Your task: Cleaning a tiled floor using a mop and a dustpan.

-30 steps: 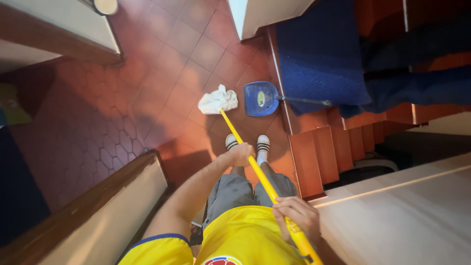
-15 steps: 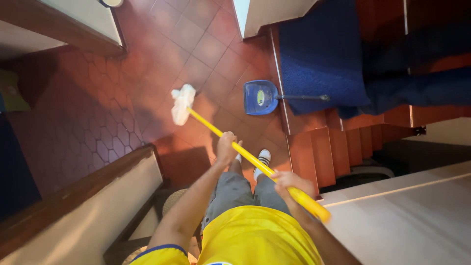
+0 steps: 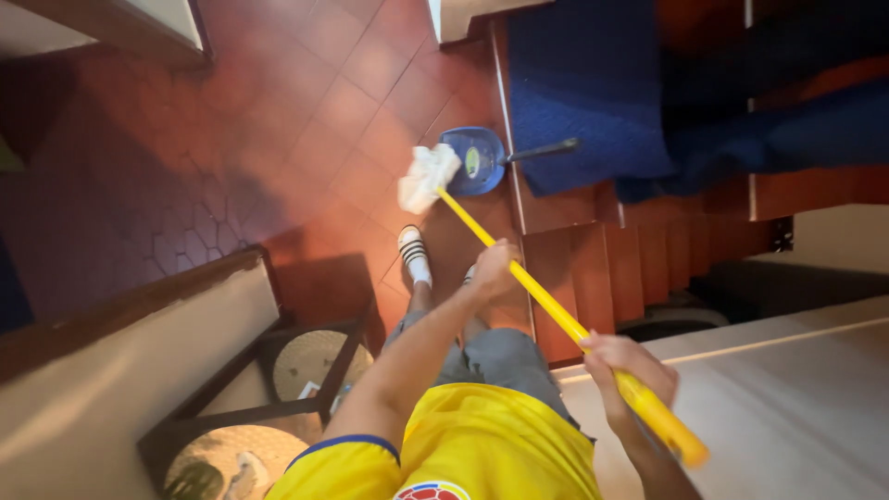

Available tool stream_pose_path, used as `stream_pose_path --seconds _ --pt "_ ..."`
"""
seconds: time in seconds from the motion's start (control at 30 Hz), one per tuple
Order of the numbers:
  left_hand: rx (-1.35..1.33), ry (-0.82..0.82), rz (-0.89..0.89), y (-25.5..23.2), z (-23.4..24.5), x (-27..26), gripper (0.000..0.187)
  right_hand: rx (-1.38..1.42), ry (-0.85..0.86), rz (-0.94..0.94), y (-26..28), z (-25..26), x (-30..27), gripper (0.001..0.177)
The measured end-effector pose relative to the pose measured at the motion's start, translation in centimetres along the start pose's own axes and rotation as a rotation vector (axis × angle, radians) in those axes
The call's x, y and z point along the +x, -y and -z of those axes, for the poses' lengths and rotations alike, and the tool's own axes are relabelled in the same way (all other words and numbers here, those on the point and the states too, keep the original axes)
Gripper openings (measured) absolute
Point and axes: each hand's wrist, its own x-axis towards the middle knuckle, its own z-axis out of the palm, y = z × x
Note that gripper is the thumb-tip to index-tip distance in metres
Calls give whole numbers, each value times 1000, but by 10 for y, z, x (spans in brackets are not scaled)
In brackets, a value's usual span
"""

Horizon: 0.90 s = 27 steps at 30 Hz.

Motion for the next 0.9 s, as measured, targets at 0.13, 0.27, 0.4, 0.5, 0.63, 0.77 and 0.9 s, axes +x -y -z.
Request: stream_pose_path --seconds 0.13,0.27,0.4,0.5,0.63,0.77,0.9 --pt "-24 17 10 -56 1 -7 8 -58 -50 -11 16 41 -22 8" --pt "66 -26 13 -31 4 -35 10 17 -64 -68 -15 37 -32 6" --pt "142 -141 101 38 15 -53 8 272 62 -113 -45 -2 -20 7" --pt "157 -127 120 59 15 -56 8 335 97 -86 -56 -19 -12 8" --pt "99 -67 162 38 -15 -25 9 187 46 -100 -75 6 -10 5" --pt "42 9 77 -44 -34 20 14 24 -33 -36 -32 60 2 6" --pt "4 1 -44 -64 -22 27 13 -73 -77 22 8 65 10 9"
